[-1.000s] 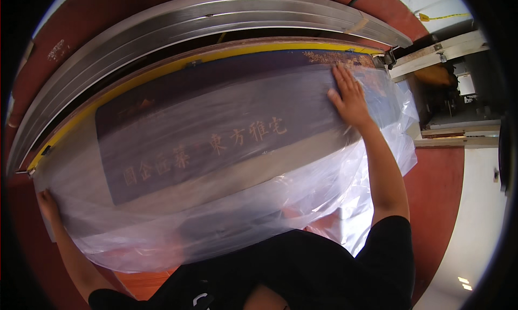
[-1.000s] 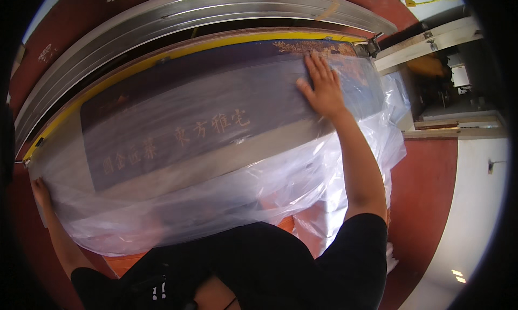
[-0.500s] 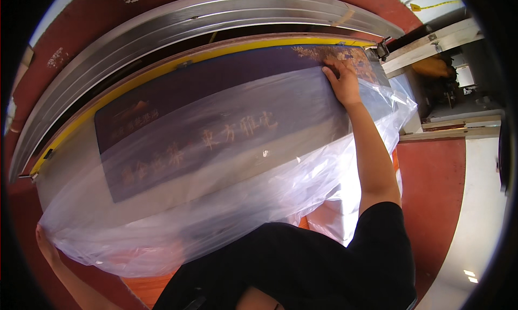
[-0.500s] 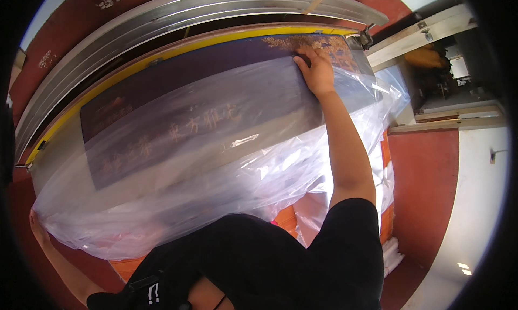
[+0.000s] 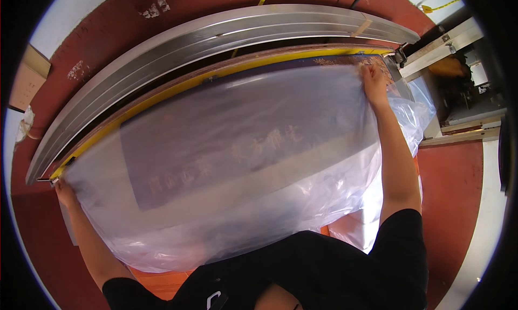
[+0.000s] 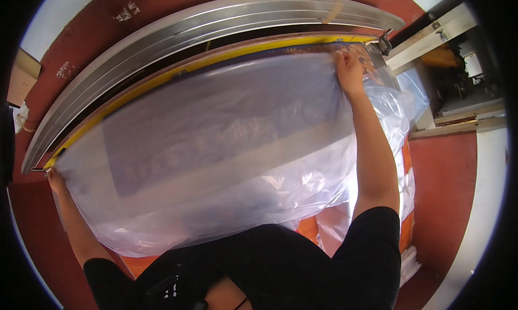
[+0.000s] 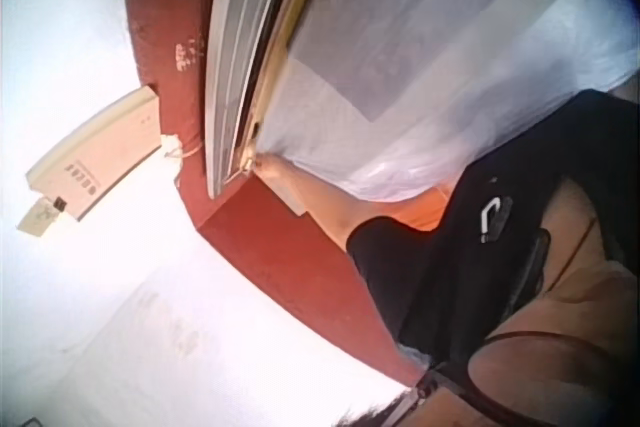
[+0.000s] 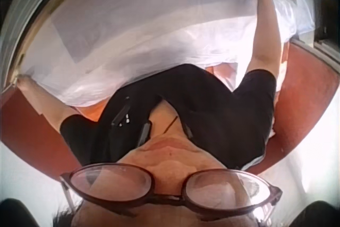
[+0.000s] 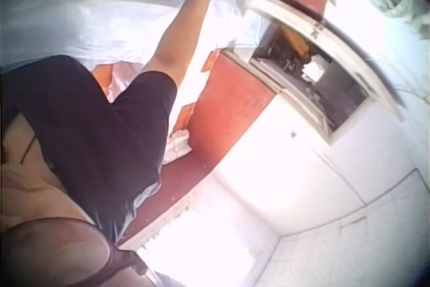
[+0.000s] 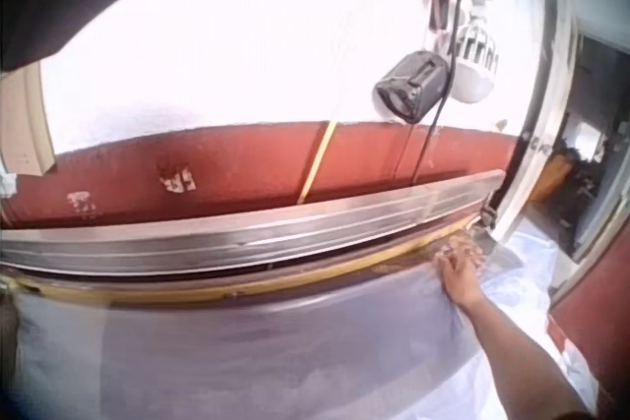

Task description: The person picks up a large plastic sheet and unfolds it by hand. The person then spreads and smooths the plastic sheet over a printed board on a work table.

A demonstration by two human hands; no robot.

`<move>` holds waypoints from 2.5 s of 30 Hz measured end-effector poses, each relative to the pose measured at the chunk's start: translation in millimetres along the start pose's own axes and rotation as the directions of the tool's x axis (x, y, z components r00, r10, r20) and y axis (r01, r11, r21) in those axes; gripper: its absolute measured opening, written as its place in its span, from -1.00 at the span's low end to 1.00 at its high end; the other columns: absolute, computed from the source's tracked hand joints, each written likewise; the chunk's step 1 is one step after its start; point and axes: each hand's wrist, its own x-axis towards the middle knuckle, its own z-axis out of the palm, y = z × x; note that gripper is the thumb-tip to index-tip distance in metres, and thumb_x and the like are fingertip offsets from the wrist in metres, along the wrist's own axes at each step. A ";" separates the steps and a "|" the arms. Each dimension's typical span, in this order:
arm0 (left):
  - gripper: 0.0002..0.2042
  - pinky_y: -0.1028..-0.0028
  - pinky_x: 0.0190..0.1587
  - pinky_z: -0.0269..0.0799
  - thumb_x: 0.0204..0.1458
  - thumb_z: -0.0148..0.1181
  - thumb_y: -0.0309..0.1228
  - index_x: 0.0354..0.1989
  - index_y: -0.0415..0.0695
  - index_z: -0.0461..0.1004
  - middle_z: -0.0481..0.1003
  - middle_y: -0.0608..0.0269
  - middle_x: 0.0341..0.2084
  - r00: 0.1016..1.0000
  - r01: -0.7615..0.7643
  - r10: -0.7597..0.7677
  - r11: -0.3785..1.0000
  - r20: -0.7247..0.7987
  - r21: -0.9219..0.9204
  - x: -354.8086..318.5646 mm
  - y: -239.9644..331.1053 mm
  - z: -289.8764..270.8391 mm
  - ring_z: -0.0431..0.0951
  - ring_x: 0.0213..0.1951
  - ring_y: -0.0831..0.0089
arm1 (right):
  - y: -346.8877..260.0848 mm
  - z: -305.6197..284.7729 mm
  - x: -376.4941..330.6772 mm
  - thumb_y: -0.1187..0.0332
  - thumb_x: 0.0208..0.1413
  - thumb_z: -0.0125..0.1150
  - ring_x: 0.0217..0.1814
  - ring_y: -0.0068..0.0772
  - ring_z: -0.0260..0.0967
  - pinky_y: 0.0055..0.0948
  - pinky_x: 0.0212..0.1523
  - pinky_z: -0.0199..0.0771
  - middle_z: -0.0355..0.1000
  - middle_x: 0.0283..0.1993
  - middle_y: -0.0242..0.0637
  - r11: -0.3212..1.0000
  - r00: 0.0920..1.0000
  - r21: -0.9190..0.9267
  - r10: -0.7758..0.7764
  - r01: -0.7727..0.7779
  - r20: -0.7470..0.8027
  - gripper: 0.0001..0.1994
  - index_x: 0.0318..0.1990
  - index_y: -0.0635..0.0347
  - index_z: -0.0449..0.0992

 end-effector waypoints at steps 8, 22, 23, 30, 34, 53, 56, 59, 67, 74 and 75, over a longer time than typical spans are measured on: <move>-0.53 0.49 -0.29 0.18 -0.20 -0.18 -0.04 -0.32 -0.25 0.29 0.35 0.15 -0.43 0.978 0.011 -0.013 1.000 0.209 0.008 96.1 -123.4 85.6 0.32 -0.33 0.30 | 1.2 37.6 68.7 0.05 -0.27 -0.04 -0.49 -0.29 0.26 -0.46 -0.43 0.20 0.31 -0.57 -0.16 0.965 0.972 -0.218 0.103 -0.149 -0.209 -0.61 -0.56 0.28 0.35; -0.61 0.26 -0.35 0.21 -0.11 -0.42 -0.22 -0.41 -0.28 0.28 0.33 -0.10 -0.47 0.967 -0.248 0.118 0.652 0.228 0.716 149.1 -204.4 79.3 0.32 -0.34 0.11 | -18.6 43.2 50.9 0.10 -0.18 -0.41 -0.13 -0.01 0.05 -0.32 -0.15 0.00 0.16 -0.21 0.03 0.955 0.906 -0.054 0.258 -0.292 -0.337 -0.54 -0.26 0.29 0.25; -0.61 0.26 -0.35 0.21 -0.11 -0.42 -0.22 -0.41 -0.28 0.28 0.33 -0.10 -0.47 0.967 -0.248 0.122 0.651 0.223 0.718 155.7 -200.5 68.4 0.32 -0.34 0.11 | -14.5 43.8 53.2 0.10 -0.18 -0.41 -0.13 -0.01 0.05 -0.32 -0.15 0.00 0.16 -0.21 0.03 0.955 0.905 -0.048 0.260 -0.292 -0.337 -0.54 -0.26 0.29 0.25; -0.64 0.40 -0.35 0.23 -0.17 -0.27 -0.20 -0.36 -0.27 0.27 0.34 0.03 -0.46 0.891 -0.443 0.124 0.441 0.436 0.781 154.6 -147.9 20.3 0.32 -0.33 0.27 | 1.9 37.8 56.6 0.05 -0.24 -0.25 -0.17 -0.23 0.11 -0.45 -0.18 0.02 0.21 -0.25 -0.07 0.980 0.985 0.125 0.162 -0.154 -0.055 -0.51 -0.29 0.33 0.27; -0.67 0.42 -0.33 0.22 -0.16 -0.24 -0.25 -0.36 -0.28 0.26 0.32 0.07 -0.45 0.889 -0.436 0.167 0.590 0.425 0.680 120.7 -109.6 4.0 0.31 -0.33 0.28 | -6.4 28.1 49.7 0.12 -0.28 -0.06 -0.39 -0.50 0.14 -0.59 -0.33 0.11 0.27 -0.44 -0.31 0.979 1.000 -0.204 0.016 -0.019 -0.017 -0.61 -0.35 0.28 0.32; -0.76 0.47 -0.53 0.20 -0.27 -0.01 -0.24 -0.63 -0.20 0.31 0.30 0.16 -0.72 0.384 -0.175 0.688 0.709 0.616 -0.683 -326.0 392.8 181.1 0.32 -0.60 0.35 | -77.3 45.9 -29.1 0.35 -0.27 -0.05 -0.60 -0.73 0.06 -0.74 -0.55 0.06 0.20 -0.65 -0.50 0.699 0.939 0.679 -0.030 -0.225 0.341 -0.87 -0.61 0.21 0.33; -0.79 0.56 -0.62 0.13 -0.24 -0.03 -0.31 -0.73 -0.19 0.25 0.20 0.29 -0.82 0.396 -0.001 0.709 0.636 0.583 -0.772 -324.0 367.2 167.0 0.20 -0.69 0.56 | -77.0 38.1 -21.3 0.31 -0.25 -0.03 -0.54 -0.69 0.09 -0.70 -0.50 0.11 0.21 -0.60 -0.48 0.775 0.909 0.612 -0.126 -0.159 0.397 -0.84 -0.57 0.23 0.32; -0.81 0.68 -0.65 -0.02 -0.19 -0.10 -0.39 -0.76 -0.13 0.16 0.06 0.49 -0.78 0.114 0.067 0.688 0.715 0.717 -0.696 -274.1 308.9 112.3 0.05 -0.67 0.70 | -37.5 8.3 -14.2 0.29 -0.24 -0.01 -0.54 -0.59 0.13 -0.62 -0.51 0.14 0.20 -0.61 -0.43 0.931 0.929 0.366 -0.147 0.013 0.340 -0.83 -0.58 0.22 0.29; -0.86 0.70 -0.64 -0.04 -0.22 -0.07 -0.49 -0.73 -0.15 0.17 0.07 0.50 -0.77 0.668 -0.064 0.037 0.998 0.743 0.008 -57.6 -12.5 -97.3 0.04 -0.66 0.71 | -118.9 42.9 -149.3 0.07 -0.32 0.01 0.08 -0.23 -0.22 -0.25 0.01 -0.22 -0.04 -0.03 -0.17 0.655 0.519 0.117 -0.684 0.747 0.513 -0.46 -0.13 0.13 0.13; -0.87 0.36 -0.50 0.20 -0.22 -0.10 -0.42 -0.58 -0.24 0.27 0.29 0.06 -0.63 0.970 -0.234 0.120 0.713 0.213 0.661 -17.1 -105.6 -81.3 0.30 -0.56 0.21 | -13.5 -4.1 -59.6 -0.01 -0.23 -0.14 0.07 -0.26 -0.20 -0.34 0.03 -0.24 0.00 -0.02 -0.20 0.783 0.903 -0.456 -0.323 0.423 0.283 -0.47 -0.10 0.10 0.14; -0.85 0.31 -0.46 0.22 -0.21 -0.11 -0.41 -0.54 -0.25 0.29 0.31 0.00 -0.58 0.984 -0.159 0.168 0.681 0.059 0.714 -20.3 -89.1 -68.0 0.32 -0.51 0.12 | 18.2 -28.2 -49.9 0.05 -0.23 -0.08 0.03 -0.25 -0.11 -0.40 -0.02 -0.10 0.04 -0.05 -0.18 0.803 0.946 -0.501 -0.286 0.323 0.150 -0.51 -0.14 0.16 0.18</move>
